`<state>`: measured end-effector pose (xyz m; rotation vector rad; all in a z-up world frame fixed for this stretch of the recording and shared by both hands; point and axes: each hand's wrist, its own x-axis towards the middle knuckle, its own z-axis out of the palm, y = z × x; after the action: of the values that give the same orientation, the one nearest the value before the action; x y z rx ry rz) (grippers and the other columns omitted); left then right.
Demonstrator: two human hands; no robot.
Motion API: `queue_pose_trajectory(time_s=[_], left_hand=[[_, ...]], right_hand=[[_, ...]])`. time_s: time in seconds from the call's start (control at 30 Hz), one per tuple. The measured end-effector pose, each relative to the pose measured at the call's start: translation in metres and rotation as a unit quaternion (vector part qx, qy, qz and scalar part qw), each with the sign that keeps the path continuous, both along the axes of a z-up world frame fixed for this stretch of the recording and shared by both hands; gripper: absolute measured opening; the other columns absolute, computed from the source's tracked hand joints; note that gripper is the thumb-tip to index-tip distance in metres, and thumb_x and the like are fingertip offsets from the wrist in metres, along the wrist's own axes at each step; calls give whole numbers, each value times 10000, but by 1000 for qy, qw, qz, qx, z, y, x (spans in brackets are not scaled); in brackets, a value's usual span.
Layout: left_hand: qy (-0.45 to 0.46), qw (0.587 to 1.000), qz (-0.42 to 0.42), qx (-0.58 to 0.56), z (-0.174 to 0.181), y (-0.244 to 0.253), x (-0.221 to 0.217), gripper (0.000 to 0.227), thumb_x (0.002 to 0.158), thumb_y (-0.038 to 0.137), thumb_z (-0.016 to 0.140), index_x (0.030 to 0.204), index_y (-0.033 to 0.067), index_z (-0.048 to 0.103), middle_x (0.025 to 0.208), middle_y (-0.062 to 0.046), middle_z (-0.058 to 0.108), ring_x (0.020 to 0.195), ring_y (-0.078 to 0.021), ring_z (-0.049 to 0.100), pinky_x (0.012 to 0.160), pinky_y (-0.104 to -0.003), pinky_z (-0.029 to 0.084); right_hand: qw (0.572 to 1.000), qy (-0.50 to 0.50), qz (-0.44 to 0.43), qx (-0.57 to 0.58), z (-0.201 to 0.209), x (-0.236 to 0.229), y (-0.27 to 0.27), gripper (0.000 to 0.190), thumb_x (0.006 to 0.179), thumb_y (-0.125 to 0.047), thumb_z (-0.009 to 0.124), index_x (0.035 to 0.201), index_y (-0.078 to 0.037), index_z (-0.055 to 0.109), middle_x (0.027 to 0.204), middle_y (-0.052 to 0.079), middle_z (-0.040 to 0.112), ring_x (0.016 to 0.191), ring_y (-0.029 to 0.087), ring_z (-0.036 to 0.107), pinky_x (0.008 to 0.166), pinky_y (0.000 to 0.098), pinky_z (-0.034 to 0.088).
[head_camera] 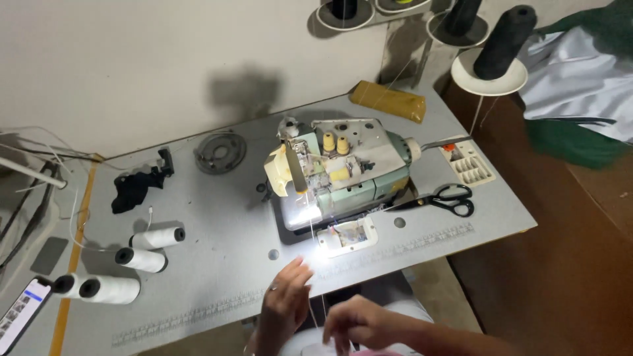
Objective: Threading an industrial overlock sewing machine using tweezers and managing thread spools.
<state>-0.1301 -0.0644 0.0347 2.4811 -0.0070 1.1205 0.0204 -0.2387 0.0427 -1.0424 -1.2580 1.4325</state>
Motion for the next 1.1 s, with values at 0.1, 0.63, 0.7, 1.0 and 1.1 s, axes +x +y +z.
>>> queue_pose_trajectory(time_s=[0.1, 0.63, 0.7, 1.0, 1.1], left_hand=[[13, 989, -86, 121, 7, 5, 44, 582, 1115, 407, 294, 1277, -39, 630, 1300, -250, 652, 1261, -493, 615, 1013, -640, 525], [290, 824, 362, -326, -289, -62, -184, 477, 961, 499, 480, 753, 122, 685, 726, -121, 698, 721, -340, 706, 656, -459, 485], [191, 824, 389, -366, -317, -78, -199, 493, 947, 450, 517, 658, 89, 688, 609, -91, 612, 616, -266, 614, 588, -413, 437], [300, 776, 452, -321, -309, -84, -232, 535, 903, 480, 555, 548, 87, 480, 537, -47, 604, 485, -182, 517, 536, -409, 387], [523, 643, 422, -367, -252, -70, -215, 564, 950, 633, 380, 744, 189, 659, 945, 21, 765, 840, -281, 708, 747, -397, 493]], right_hand=[[998, 4, 59, -38, 19, 17, -21, 256, 839, 37, 521, 1001, 12, 718, 911, 106, 743, 788, 156, 694, 686, 263, 560], [668, -578, -246, 398, 8, 93, 126, 272, 1023, -64, 624, 1291, -34, 659, 1355, 180, 627, 1292, 442, 564, 1134, 507, 484], [557, -637, -243, 475, -14, 100, 162, 303, 1058, -193, 524, 1329, -157, 652, 1400, 126, 621, 1323, 377, 567, 1121, 514, 461], [601, -552, -157, 556, 3, 104, 165, 118, 979, 69, 597, 991, 1, 693, 722, 102, 580, 651, 250, 575, 988, 532, 600], [618, -512, -224, 554, -11, 87, 146, 297, 910, 97, 517, 1032, -60, 738, 665, 9, 564, 559, 206, 467, 501, 354, 463]])
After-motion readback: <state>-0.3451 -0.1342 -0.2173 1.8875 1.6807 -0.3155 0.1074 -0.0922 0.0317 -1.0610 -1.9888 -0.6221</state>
